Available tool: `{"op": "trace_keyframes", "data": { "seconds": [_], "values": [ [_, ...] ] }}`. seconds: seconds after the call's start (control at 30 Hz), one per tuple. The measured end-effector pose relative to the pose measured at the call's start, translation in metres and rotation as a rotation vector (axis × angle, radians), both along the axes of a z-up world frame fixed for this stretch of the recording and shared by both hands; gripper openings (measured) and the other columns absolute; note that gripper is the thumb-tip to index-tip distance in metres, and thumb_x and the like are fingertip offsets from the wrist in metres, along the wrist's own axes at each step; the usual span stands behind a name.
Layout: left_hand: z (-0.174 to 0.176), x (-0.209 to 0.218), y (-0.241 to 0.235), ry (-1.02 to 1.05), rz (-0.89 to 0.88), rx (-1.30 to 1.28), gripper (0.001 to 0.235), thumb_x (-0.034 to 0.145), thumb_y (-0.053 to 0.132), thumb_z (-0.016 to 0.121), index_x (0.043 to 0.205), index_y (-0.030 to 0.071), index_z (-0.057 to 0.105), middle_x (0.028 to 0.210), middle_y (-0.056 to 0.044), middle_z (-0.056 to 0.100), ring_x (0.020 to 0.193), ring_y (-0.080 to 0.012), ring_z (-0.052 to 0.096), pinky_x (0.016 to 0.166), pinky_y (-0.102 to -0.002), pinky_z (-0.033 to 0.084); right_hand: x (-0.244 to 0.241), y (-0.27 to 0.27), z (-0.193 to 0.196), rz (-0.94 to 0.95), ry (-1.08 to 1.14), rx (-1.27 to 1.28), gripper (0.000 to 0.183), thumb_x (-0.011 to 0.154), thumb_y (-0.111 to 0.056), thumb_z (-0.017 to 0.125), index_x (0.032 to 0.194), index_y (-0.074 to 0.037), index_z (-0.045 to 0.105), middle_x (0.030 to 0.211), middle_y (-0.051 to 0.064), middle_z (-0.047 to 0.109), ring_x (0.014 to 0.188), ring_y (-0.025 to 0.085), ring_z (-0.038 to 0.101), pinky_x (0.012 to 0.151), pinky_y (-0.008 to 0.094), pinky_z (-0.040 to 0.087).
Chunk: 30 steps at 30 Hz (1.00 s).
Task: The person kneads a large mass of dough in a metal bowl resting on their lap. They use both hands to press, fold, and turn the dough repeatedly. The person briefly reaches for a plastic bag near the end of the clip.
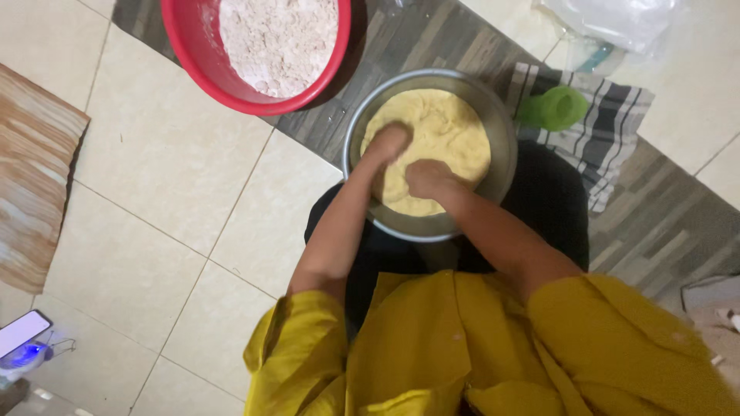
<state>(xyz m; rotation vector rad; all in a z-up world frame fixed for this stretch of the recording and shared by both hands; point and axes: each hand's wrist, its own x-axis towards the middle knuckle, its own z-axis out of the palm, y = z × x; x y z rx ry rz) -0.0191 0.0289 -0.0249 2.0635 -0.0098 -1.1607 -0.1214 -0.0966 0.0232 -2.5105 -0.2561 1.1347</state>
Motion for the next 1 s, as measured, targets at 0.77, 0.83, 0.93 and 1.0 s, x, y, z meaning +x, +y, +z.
{"op": "trace_keyframes", "data": {
  "seconds": [0.77,0.83,0.93,1.0],
  "values": [
    [0.082,-0.065,-0.010,0.048,-0.073,0.282,0.036,0.091,0.027,0.053,0.083,-0.001,0.074,0.086,-0.020,0.075,0.075,-0.0320,0.071,0.068,-0.044,0.056,0.076,-0.034,0.022,-0.151,-0.023,-0.106,0.020,0.075,-0.009,0.067,0.088,0.001,0.078,0.094,0.028,0.073,0.087,0.041,0.074,0.071,0.050,0.059],
    [0.087,-0.052,0.001,0.169,0.076,0.146,0.032,0.090,0.024,0.052,0.077,0.000,0.069,0.073,-0.016,0.072,0.059,-0.0254,0.069,0.055,-0.038,0.054,0.089,-0.029,0.023,-0.012,0.106,-0.070,0.020,0.073,-0.010,0.068,0.085,0.004,0.078,0.090,0.029,0.075,0.084,0.039,0.076,0.072,0.048,0.058],
    [0.089,-0.030,-0.002,0.132,0.433,-0.231,0.028,0.090,0.018,0.052,0.071,0.001,0.063,0.064,-0.013,0.063,0.051,-0.0231,0.059,0.048,-0.038,0.046,0.091,-0.031,0.034,-0.045,0.204,-0.003,0.020,0.077,-0.014,0.067,0.082,0.002,0.078,0.087,0.028,0.077,0.083,0.037,0.079,0.073,0.046,0.059],
    [0.081,-0.027,-0.017,0.183,0.654,-0.384,0.027,0.090,0.015,0.051,0.068,0.002,0.059,0.058,-0.010,0.057,0.046,-0.0215,0.052,0.043,-0.038,0.040,0.072,-0.038,0.042,-0.134,0.115,0.026,0.020,0.079,-0.019,0.068,0.082,-0.003,0.079,0.087,0.025,0.077,0.084,0.037,0.077,0.075,0.046,0.059]
  ]
}}
